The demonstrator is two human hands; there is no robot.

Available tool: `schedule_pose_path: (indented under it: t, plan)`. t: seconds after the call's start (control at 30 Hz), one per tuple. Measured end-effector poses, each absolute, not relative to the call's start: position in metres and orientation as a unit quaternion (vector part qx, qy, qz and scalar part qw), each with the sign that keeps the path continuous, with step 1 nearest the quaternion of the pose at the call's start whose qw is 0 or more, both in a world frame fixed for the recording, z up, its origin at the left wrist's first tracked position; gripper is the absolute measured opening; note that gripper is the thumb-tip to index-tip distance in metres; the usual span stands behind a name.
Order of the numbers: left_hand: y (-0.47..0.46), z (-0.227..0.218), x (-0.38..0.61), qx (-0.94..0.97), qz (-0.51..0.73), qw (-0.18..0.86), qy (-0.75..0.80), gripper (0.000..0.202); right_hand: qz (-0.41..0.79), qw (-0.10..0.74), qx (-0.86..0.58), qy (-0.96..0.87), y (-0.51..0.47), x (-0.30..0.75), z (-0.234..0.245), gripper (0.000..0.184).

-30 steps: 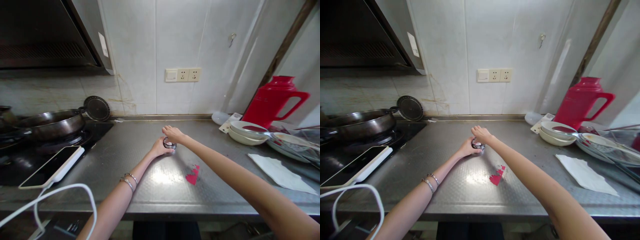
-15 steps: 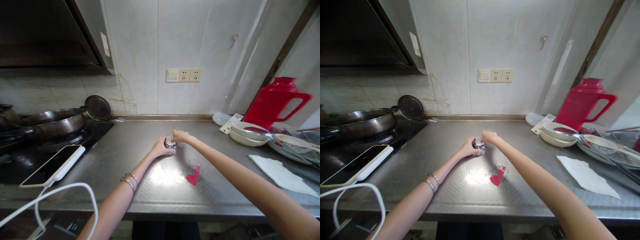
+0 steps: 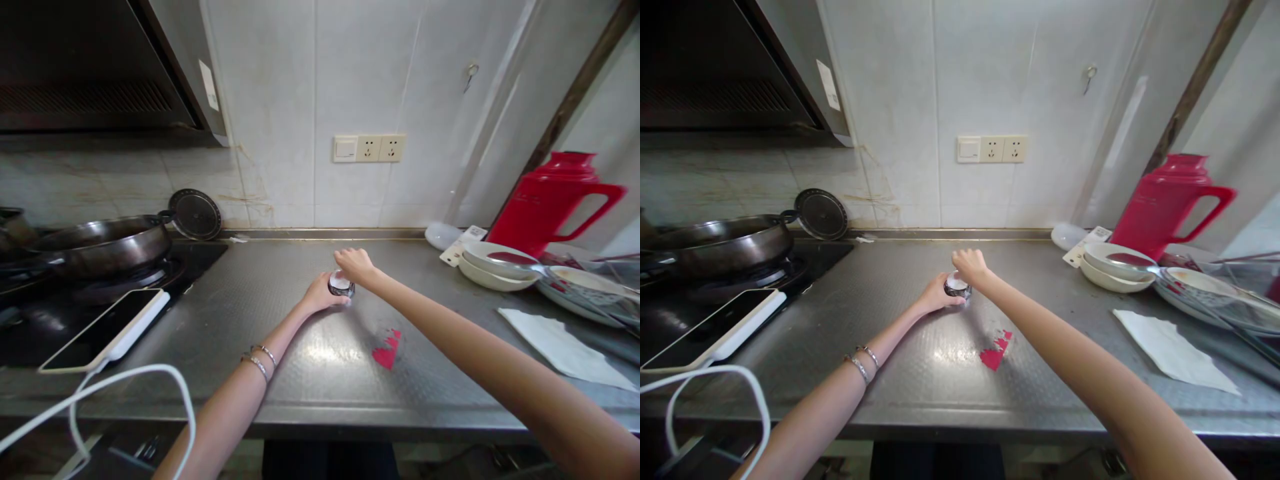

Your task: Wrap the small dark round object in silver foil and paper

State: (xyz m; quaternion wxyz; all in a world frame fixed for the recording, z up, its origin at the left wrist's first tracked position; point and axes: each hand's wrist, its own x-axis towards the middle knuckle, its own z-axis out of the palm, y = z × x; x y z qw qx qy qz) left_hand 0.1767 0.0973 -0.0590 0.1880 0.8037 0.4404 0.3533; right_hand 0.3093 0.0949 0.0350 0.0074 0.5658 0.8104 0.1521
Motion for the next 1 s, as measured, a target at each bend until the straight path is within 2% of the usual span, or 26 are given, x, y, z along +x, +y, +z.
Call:
schedule_pose_path:
  t: [0.13, 0.3, 0.43, 0.53, 0.8, 0.9, 1.0]
  plan:
    - [0.1, -0.061, 0.175, 0.807, 0.354, 0.192, 0.432, 0.065, 0.112, 0.025, 0.622, 0.775, 0.095, 0.322, 0.036, 0.038]
    - [0.101, -0.062, 0.176, 0.813, 0.35, 0.178, 0.43, 0.06, 0.094, 0.027, 0.63, 0.77, 0.082, 0.323, 0.034, 0.053]
    - [0.1, -0.06, 0.176, 0.814, 0.344, 0.173, 0.435, 0.056, 0.116, 0.01, 0.574, 0.81, 0.068, 0.319, 0.032, 0.033]
    - [0.098, -0.059, 0.177, 0.815, 0.345, 0.178, 0.429, 0.054, 0.116, 0.033, 0.481, 0.869, 0.067, 0.323, 0.033, 0.021]
    - [0.101, -0.064, 0.174, 0.813, 0.352, 0.182, 0.427, 0.066, 0.119, 0.082, 0.392, 0.909, 0.072, 0.339, 0.026, 0.019]
    - [0.102, -0.065, 0.173, 0.814, 0.353, 0.181, 0.425, 0.069, 0.125, 0.08, 0.362, 0.92, 0.067, 0.341, 0.021, 0.021]
    - [0.102, -0.064, 0.173, 0.817, 0.347, 0.175, 0.426, 0.064, 0.072, 0.058, 0.381, 0.92, 0.062, 0.339, 0.023, 0.021]
